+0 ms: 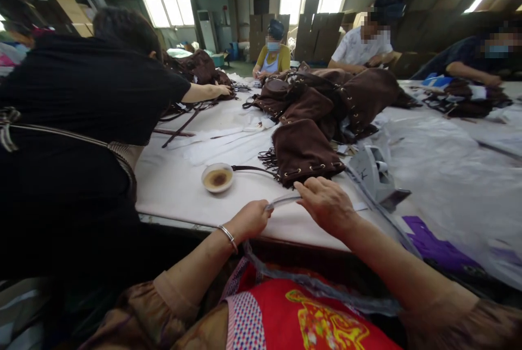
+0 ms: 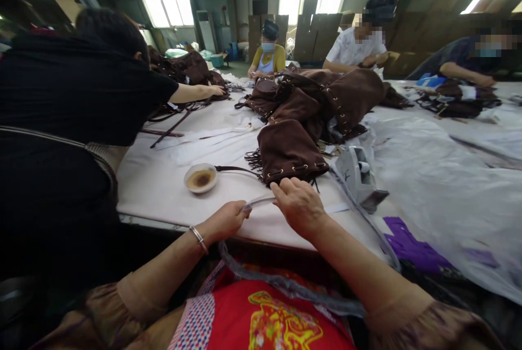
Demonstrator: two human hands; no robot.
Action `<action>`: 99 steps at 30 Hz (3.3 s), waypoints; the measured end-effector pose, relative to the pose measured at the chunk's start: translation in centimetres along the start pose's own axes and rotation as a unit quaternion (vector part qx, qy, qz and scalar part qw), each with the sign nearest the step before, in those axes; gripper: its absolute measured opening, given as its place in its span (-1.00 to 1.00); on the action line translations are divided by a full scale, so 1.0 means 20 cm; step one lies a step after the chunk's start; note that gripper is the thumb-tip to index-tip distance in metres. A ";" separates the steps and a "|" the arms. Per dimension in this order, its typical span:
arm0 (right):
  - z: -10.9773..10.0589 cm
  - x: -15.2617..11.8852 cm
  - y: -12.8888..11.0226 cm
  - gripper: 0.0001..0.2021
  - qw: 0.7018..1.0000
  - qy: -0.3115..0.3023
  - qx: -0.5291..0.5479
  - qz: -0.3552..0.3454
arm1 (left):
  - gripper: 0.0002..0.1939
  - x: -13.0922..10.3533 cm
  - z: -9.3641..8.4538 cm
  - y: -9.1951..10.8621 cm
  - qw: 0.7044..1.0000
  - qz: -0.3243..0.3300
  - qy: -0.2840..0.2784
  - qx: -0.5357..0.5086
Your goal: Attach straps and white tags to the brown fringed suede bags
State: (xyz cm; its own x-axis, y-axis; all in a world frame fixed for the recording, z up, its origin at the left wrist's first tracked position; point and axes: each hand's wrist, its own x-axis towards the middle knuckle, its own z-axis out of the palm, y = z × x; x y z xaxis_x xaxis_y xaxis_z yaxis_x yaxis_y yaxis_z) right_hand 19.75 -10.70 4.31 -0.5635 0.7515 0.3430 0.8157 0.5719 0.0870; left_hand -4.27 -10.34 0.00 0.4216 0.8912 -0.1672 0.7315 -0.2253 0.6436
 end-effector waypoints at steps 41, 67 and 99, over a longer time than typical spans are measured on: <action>0.42 -0.05 -0.16 -0.87 0.983 -0.069 0.111 0.129 | -0.73 0.11 0.21 0.06 0.974 0.020 0.086 0.210; 0.28 -0.09 0.07 -0.63 0.960 -0.170 0.222 0.027 | -0.71 0.22 0.23 0.14 0.973 0.135 0.004 0.187; 0.25 -0.10 -0.04 -0.72 0.973 -0.204 0.046 0.102 | -0.74 0.18 0.22 0.16 0.977 0.066 0.024 0.202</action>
State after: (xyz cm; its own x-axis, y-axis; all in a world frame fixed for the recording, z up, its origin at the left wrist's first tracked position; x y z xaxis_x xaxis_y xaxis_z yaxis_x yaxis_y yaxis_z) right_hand 19.61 -11.03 -1.24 -0.4121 0.9094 -0.0571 0.9111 0.4107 -0.0353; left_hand 2.08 -9.57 -1.82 0.5081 0.8592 -0.0601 0.8282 -0.4683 0.3078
